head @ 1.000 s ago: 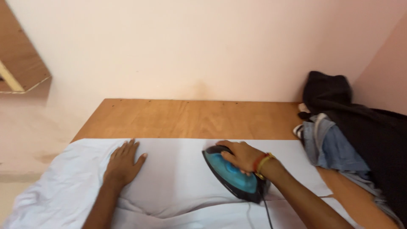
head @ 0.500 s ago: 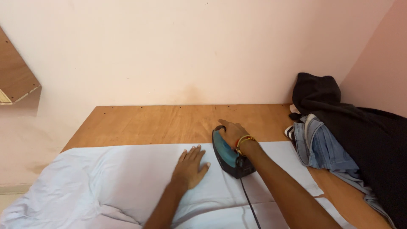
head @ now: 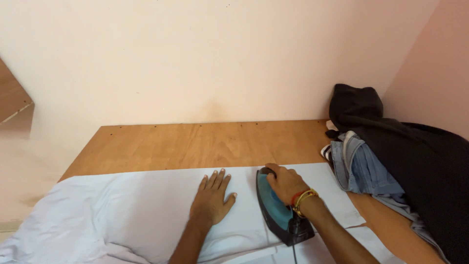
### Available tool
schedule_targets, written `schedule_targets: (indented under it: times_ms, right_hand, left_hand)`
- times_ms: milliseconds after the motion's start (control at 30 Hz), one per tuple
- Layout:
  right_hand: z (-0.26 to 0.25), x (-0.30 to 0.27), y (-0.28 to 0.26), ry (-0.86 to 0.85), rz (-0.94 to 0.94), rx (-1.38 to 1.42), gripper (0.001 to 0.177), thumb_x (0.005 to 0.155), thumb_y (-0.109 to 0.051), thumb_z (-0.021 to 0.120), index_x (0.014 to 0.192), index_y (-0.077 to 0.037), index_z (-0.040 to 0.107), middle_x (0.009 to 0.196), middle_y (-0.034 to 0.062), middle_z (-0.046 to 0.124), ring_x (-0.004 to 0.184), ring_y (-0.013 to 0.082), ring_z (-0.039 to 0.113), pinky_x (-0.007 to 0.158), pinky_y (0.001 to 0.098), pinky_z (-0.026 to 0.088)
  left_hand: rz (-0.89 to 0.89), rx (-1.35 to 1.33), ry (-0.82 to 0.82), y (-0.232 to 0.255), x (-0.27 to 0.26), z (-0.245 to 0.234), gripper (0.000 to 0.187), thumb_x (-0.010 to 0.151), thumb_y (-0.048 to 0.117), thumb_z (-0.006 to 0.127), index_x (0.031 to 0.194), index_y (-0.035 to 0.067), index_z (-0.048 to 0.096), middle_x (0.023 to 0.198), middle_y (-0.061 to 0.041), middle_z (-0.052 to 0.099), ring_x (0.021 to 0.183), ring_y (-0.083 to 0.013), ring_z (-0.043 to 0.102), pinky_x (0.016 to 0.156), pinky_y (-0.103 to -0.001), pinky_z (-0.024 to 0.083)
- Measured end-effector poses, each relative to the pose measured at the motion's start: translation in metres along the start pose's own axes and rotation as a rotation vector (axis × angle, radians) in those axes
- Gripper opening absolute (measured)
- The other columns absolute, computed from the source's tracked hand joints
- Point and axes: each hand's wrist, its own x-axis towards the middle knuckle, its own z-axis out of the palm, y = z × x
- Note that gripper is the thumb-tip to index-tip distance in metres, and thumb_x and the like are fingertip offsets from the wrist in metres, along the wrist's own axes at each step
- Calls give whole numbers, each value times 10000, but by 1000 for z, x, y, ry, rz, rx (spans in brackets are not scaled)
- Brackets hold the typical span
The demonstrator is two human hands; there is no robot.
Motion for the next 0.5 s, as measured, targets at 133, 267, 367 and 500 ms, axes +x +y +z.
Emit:
schedule_targets:
  times_ms: [133, 267, 367, 500]
  right_hand:
    - [-4, 31, 5, 87, -96, 39, 441, 922, -326, 543, 1297, -128, 664, 1112, 235, 735, 1016, 408, 696, 934, 460, 542]
    - [-15, 63, 2, -16, 73, 156, 491, 925, -286, 514, 1375, -110, 599, 1016, 235, 762, 670, 391, 746, 718, 463, 623]
    - [-18, 69, 3, 34, -8, 116, 473, 935, -308, 526, 1342, -95, 643, 976, 229, 766, 550, 328, 705, 672, 420, 596]
    - [-16, 41, 26, 79, -98, 112, 439, 937, -290, 539, 1306, -86, 659, 976, 239, 771, 642, 340, 718, 691, 429, 591]
  left_hand:
    - [-13, -23, -12, 1, 0, -2, 686, 999, 501, 356, 1592, 175, 251, 1701, -31, 124, 1565, -206, 87, 1266, -410, 41]
    - [-6, -22, 8, 0, -1, -2, 688, 1000, 503, 376, 1592, 171, 264, 1702, -39, 134, 1564, -210, 102, 1267, -411, 50]
    - [8, -23, 24, -3, 0, -1, 692, 997, 510, 395, 1591, 174, 279, 1702, -40, 148, 1564, -215, 114, 1269, -410, 61]
    - [1, -17, 22, -4, 2, 0, 697, 988, 517, 402, 1589, 188, 275, 1698, -33, 143, 1561, -213, 107, 1267, -410, 57]
